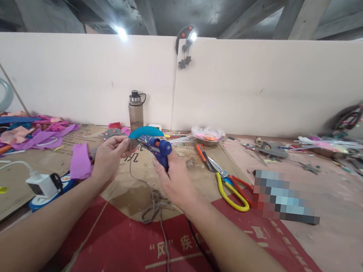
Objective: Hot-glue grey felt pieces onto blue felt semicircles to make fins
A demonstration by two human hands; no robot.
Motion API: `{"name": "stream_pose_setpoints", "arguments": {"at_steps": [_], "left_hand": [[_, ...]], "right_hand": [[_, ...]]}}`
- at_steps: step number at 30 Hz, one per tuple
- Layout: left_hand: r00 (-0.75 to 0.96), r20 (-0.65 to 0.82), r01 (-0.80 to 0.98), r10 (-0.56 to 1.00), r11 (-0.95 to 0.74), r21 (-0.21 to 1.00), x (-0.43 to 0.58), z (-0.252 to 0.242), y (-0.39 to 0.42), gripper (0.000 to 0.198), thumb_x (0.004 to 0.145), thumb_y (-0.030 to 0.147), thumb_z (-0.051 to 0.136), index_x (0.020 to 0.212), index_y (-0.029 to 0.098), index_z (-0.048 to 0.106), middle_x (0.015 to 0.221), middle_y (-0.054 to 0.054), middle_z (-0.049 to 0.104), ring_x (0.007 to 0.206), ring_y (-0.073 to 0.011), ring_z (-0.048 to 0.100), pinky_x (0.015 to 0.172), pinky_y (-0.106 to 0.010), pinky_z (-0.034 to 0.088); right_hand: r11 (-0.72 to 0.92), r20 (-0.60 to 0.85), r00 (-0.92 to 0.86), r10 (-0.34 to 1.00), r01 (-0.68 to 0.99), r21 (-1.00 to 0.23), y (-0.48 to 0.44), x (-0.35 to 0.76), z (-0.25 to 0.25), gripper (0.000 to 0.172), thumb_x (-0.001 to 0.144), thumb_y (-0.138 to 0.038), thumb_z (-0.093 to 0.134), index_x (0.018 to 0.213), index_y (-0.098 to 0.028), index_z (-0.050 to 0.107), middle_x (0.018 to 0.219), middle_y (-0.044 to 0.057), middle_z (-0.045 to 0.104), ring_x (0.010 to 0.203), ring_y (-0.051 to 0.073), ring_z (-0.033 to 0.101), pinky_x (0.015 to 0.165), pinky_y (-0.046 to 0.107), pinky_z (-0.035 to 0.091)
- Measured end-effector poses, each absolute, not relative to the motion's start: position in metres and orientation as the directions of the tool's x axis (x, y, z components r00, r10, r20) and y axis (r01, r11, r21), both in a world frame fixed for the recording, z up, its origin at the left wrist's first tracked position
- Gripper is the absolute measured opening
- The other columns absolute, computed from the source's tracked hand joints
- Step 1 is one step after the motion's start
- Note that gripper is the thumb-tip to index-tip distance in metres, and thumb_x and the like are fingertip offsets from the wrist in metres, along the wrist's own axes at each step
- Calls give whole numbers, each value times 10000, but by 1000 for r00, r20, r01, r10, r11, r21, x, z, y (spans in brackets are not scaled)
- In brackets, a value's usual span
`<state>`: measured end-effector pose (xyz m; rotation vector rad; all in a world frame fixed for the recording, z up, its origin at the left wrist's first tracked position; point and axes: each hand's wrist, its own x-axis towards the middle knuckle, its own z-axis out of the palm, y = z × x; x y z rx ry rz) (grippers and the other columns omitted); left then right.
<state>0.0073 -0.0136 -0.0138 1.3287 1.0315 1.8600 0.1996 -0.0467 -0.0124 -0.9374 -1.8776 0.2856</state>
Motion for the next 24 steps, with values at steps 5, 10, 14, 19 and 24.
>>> {"name": "stream_pose_setpoints", "arguments": {"at_steps": [5, 10, 14, 19, 24], "left_hand": [[-305, 454, -87, 838, -499, 862, 7, -12, -14, 265, 694, 386, 683, 820, 155, 653, 781, -47, 687, 739, -173, 648, 756, -367, 540], [-312, 441, -115, 842, -494, 862, 8, -11, -15, 261, 683, 382, 691, 809, 157, 653, 780, -46, 688, 717, -166, 646, 746, -359, 538], [-314, 447, -123, 837, -503, 855, 9, -9, -15, 248, 690, 371, 691, 806, 155, 659, 772, -44, 690, 690, -155, 640, 737, -350, 536], [-318, 438, -133, 841, -497, 857, 8, -8, -15, 261, 682, 377, 697, 803, 150, 653, 748, -46, 690, 679, -158, 642, 727, -345, 533], [-317, 429, -140, 846, -489, 861, 7, -8, -14, 272, 676, 387, 696, 805, 153, 649, 776, -54, 696, 719, -172, 654, 744, -352, 534]], "right_hand": [[670, 660, -224, 718, 483, -565, -45, 201, -13, 304, 875, -296, 454, 1153, -193, 522, 988, 78, 645, 874, 228, 584, 783, 381, 455], [673, 652, -233, 722, 457, -582, -46, 201, -11, 294, 875, -280, 451, 1147, -192, 517, 999, 79, 649, 889, 227, 587, 801, 390, 461], [678, 664, -220, 715, 449, -582, -45, 201, -11, 334, 873, -283, 459, 1193, -195, 494, 1120, 94, 622, 1010, 243, 571, 869, 407, 446], [666, 653, -213, 727, 452, -593, -44, 202, -13, 363, 882, -300, 458, 1226, -187, 474, 1164, 98, 604, 1064, 244, 553, 896, 410, 433], [650, 649, -198, 734, 481, -589, -43, 203, -15, 311, 881, -315, 455, 1158, -183, 508, 1091, 100, 626, 998, 248, 572, 844, 406, 448]]}}
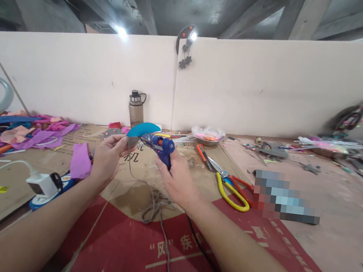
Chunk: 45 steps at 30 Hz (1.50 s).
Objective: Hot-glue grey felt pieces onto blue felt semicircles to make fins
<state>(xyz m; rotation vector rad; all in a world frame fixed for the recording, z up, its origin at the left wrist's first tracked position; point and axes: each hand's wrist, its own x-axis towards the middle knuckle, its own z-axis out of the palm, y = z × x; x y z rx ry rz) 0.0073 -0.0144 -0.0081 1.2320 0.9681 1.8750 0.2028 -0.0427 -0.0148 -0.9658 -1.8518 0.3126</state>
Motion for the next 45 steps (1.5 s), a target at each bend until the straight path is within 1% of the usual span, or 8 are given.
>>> {"name": "stream_pose_setpoints", "arguments": {"at_steps": [15, 24, 30, 34, 37, 40, 42, 45], "left_hand": [[-318, 420, -202, 850, -493, 846, 9, -4, -17, 253, 668, 374, 699, 791, 163, 635, 801, -41, 694, 772, -181, 662, 722, -338, 535], [-311, 380, -227, 871, -457, 860, 7, -4, -14, 256, 665, 386, 695, 778, 165, 627, 769, -23, 672, 703, -140, 633, 715, -323, 536], [-327, 501, 38, 802, -518, 854, 9, -8, -17, 246, 695, 388, 668, 817, 175, 663, 719, -34, 674, 654, -156, 621, 691, -307, 510], [-295, 615, 310, 731, -535, 786, 11, -7, -26, 206, 750, 348, 614, 877, 201, 683, 727, -23, 674, 645, -150, 608, 659, -266, 472], [-237, 712, 476, 661, -560, 678, 12, -7, -31, 161, 758, 310, 606, 865, 229, 695, 771, -17, 684, 701, -156, 614, 711, -267, 463], [-181, 764, 546, 619, -583, 602, 12, -8, -32, 142, 752, 291, 616, 856, 251, 704, 802, -17, 693, 777, -176, 627, 800, -288, 452], [-154, 770, 566, 619, -583, 583, 12, -9, -32, 151, 753, 290, 618, 872, 255, 703, 838, -24, 700, 813, -190, 630, 826, -303, 447], [-158, 749, 558, 643, -568, 605, 12, -8, -32, 165, 771, 304, 600, 893, 241, 692, 855, -35, 700, 812, -192, 634, 809, -307, 457]], "right_hand": [[631, 632, -181, 754, 468, -618, -41, 204, -14, 336, 873, -315, 451, 1176, -178, 496, 1005, 93, 632, 927, 236, 571, 811, 389, 439], [324, 296, -146, 944, 233, -917, -7, 212, -27, 203, 799, -354, 487, 866, -169, 540, 693, 18, 622, 570, 145, 551, 533, 267, 426], [274, 339, -105, 935, 820, -502, 22, 234, -50, 283, 743, -408, 580, 572, -192, 521, 583, 81, 600, 606, 201, 595, 561, 307, 444], [233, 437, -48, 898, 894, -382, 7, 237, -38, 345, 758, -450, 571, 539, -192, 511, 596, 117, 607, 686, 245, 612, 673, 395, 466], [412, 487, -89, 869, 676, -612, -14, 216, -19, 249, 819, -408, 491, 700, -196, 540, 723, 81, 632, 729, 216, 610, 734, 400, 468], [491, 479, -121, 870, 114, -864, -30, 179, -7, 178, 777, -340, 547, 861, -201, 475, 917, 62, 624, 871, 169, 608, 805, 340, 480], [370, 408, -184, 894, -209, -905, -35, 156, -6, 244, 741, -293, 579, 903, -214, 415, 907, 32, 620, 858, 145, 614, 800, 322, 490], [260, 346, -222, 911, -340, -904, -37, 138, -9, 259, 741, -310, 583, 923, -222, 420, 782, -27, 568, 647, 106, 562, 637, 274, 498]]}}
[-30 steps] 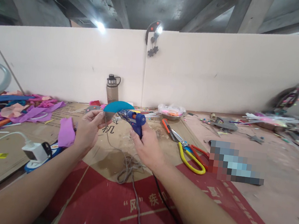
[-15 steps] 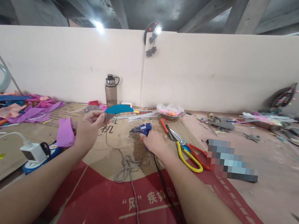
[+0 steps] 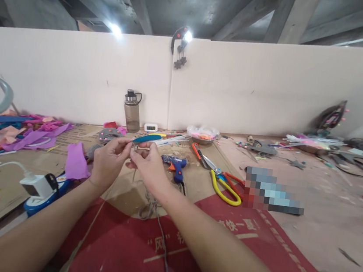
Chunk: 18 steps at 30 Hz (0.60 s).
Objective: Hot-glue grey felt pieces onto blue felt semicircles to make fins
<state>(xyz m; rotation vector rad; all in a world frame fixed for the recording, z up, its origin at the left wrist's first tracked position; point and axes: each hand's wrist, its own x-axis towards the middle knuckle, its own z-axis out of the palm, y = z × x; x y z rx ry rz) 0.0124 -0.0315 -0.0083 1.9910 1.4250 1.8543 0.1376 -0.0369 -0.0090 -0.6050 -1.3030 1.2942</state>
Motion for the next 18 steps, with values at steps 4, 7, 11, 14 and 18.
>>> {"name": "stream_pose_setpoints", "arguments": {"at_steps": [4, 7, 11, 14, 18], "left_hand": [[-217, 657, 420, 722, -538, 730, 16, -6, -32, 206, 790, 346, 577, 898, 200, 675, 829, -42, 703, 766, -178, 651, 734, -283, 486], [-231, 558, 238, 797, -509, 827, 19, -7, -29, 252, 771, 372, 601, 902, 168, 669, 827, -51, 703, 756, -177, 656, 725, -298, 508], [-222, 456, -55, 862, -478, 876, 22, -11, -25, 264, 736, 365, 646, 880, 144, 664, 848, -61, 696, 765, -172, 649, 747, -339, 531], [-187, 411, -187, 892, -443, 877, 23, -12, -24, 248, 720, 343, 668, 860, 138, 662, 852, -62, 694, 778, -169, 647, 762, -352, 535], [-156, 357, -277, 921, -387, 879, 24, -11, -24, 226, 700, 318, 692, 834, 139, 657, 825, -53, 695, 762, -161, 650, 764, -344, 531]], "right_hand": [[387, 415, -110, 903, -208, -898, -35, 139, -14, 156, 768, -340, 561, 822, -202, 509, 742, -29, 511, 602, 90, 455, 513, 211, 386], [414, 426, -50, 903, -160, -896, -32, 143, -16, 151, 776, -341, 558, 776, -191, 539, 749, -19, 518, 623, 93, 436, 533, 221, 365], [416, 429, -36, 902, -189, -890, -28, 144, -19, 151, 772, -335, 566, 732, -191, 547, 702, -26, 506, 585, 93, 399, 540, 237, 342], [412, 426, -39, 904, -192, -891, -25, 145, -22, 153, 766, -335, 561, 709, -193, 547, 654, -34, 483, 562, 98, 380, 538, 245, 331], [409, 422, -48, 905, -170, -896, -23, 146, -23, 157, 758, -327, 557, 680, -192, 537, 636, -33, 472, 555, 100, 371, 534, 245, 323]]}}
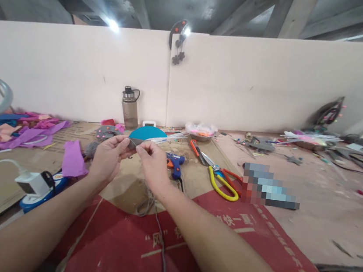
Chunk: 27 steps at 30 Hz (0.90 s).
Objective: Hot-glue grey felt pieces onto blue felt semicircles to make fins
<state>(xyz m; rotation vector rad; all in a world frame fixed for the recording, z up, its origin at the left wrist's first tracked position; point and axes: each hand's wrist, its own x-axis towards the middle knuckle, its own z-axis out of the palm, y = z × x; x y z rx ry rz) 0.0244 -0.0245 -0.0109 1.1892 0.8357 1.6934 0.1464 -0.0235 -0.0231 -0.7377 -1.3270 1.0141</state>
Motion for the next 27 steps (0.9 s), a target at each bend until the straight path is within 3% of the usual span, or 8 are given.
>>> {"name": "stream_pose_setpoints", "arguments": {"at_steps": [11, 20, 27], "left_hand": [[-159, 325, -293, 932, -359, 886, 24, -12, -22, 272, 679, 318, 708, 886, 148, 660, 837, -50, 701, 734, -154, 654, 729, -315, 532], [-230, 278, -319, 933, -342, 884, 28, -5, -27, 221, 626, 293, 732, 746, 135, 633, 729, -21, 668, 673, -136, 632, 744, -341, 536], [-231, 278, -295, 932, -340, 893, 30, -7, -29, 242, 636, 315, 725, 758, 134, 620, 749, -22, 660, 686, -134, 624, 739, -350, 540]], "right_hand": [[475, 474, -83, 876, -16, -880, -28, 146, -22, 109, 760, -268, 541, 695, -187, 577, 663, -25, 537, 621, 115, 456, 607, 250, 365], [466, 469, -57, 881, -58, -883, -27, 149, -20, 142, 776, -305, 537, 692, -191, 543, 672, -32, 505, 556, 98, 399, 553, 244, 344], [437, 437, 15, 900, -35, -899, -29, 152, -17, 197, 811, -369, 511, 737, -189, 534, 612, -40, 478, 551, 110, 399, 550, 246, 347]]}}
